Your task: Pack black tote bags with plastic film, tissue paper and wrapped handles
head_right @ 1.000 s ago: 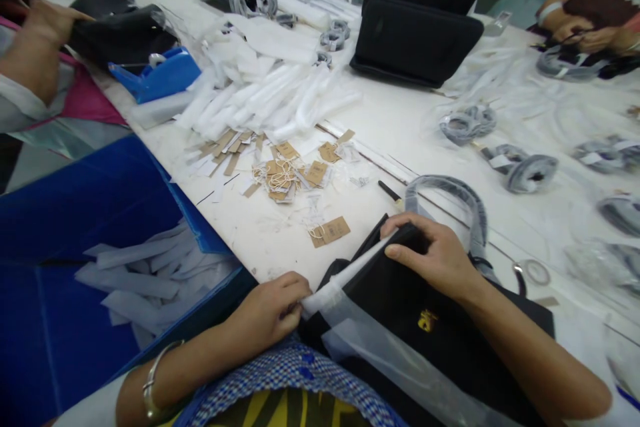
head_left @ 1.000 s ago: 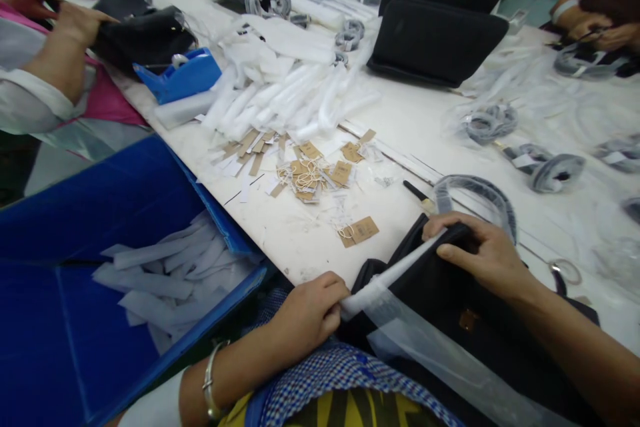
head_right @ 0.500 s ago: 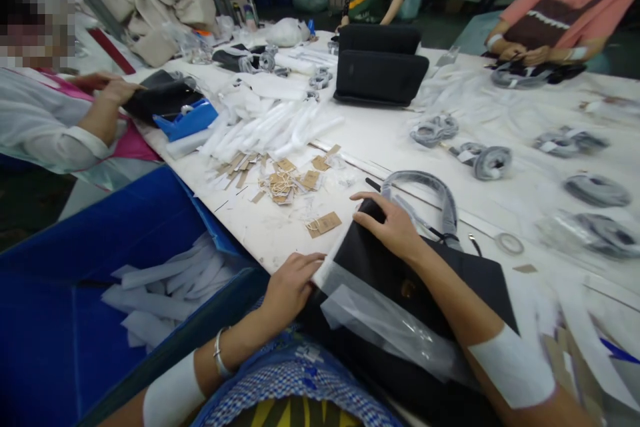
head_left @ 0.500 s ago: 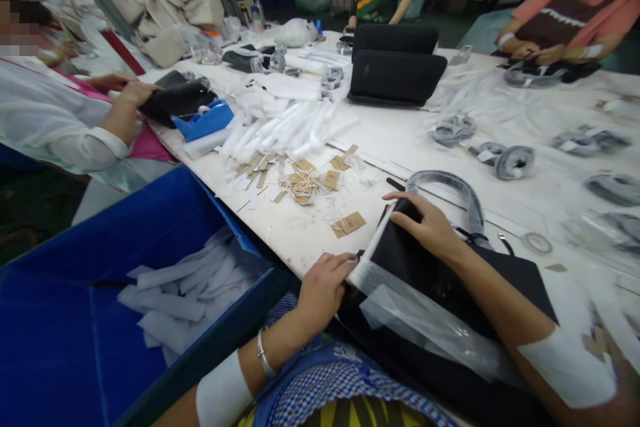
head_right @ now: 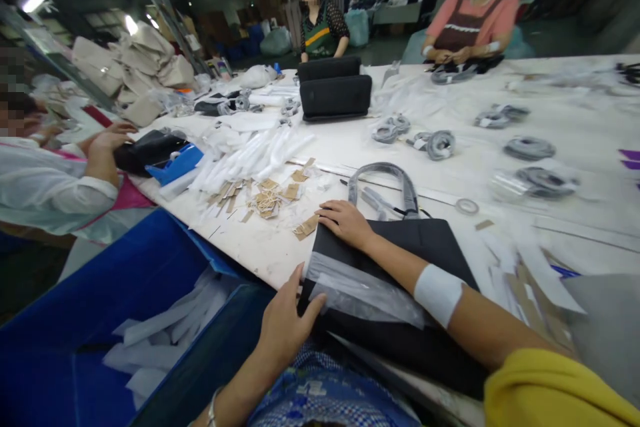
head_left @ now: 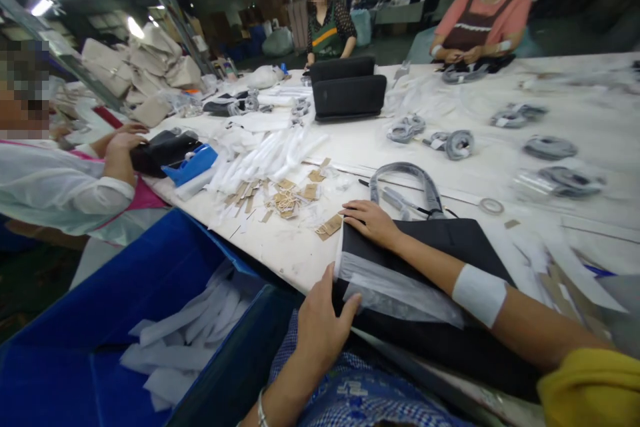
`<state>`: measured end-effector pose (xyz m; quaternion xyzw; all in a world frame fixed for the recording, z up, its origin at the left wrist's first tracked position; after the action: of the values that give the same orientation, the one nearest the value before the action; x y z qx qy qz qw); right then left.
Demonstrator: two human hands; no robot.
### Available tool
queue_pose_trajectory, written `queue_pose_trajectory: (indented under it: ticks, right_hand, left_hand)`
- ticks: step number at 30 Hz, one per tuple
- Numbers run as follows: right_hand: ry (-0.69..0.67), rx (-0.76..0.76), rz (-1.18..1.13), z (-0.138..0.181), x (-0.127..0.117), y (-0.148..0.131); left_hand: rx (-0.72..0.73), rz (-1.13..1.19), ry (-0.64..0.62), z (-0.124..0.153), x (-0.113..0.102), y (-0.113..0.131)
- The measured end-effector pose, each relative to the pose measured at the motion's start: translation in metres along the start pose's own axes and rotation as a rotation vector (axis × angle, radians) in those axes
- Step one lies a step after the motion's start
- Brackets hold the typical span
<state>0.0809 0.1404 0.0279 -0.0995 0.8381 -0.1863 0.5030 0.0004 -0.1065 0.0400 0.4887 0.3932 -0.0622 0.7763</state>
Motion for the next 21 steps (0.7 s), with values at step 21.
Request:
queue_pose_trajectory:
  ticks: [21]
  right_hand:
    - [0.523,0.946,0.273,0.24,-0.112,-0.118]
  left_hand:
    - [0.224,0.108,-0.013,-0.06,0.006,0.017]
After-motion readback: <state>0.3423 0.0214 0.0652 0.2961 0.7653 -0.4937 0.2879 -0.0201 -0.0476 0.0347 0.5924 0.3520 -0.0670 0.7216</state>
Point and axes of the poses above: each hand's wrist, its own z-axis away from the middle knuckle, its own x-axis out of the palm, y = z × x, the point moved 1 cm from there along -z, towards the middle knuckle, and after that the axes turned 14 degrees about -x, right-handed, at the moved point
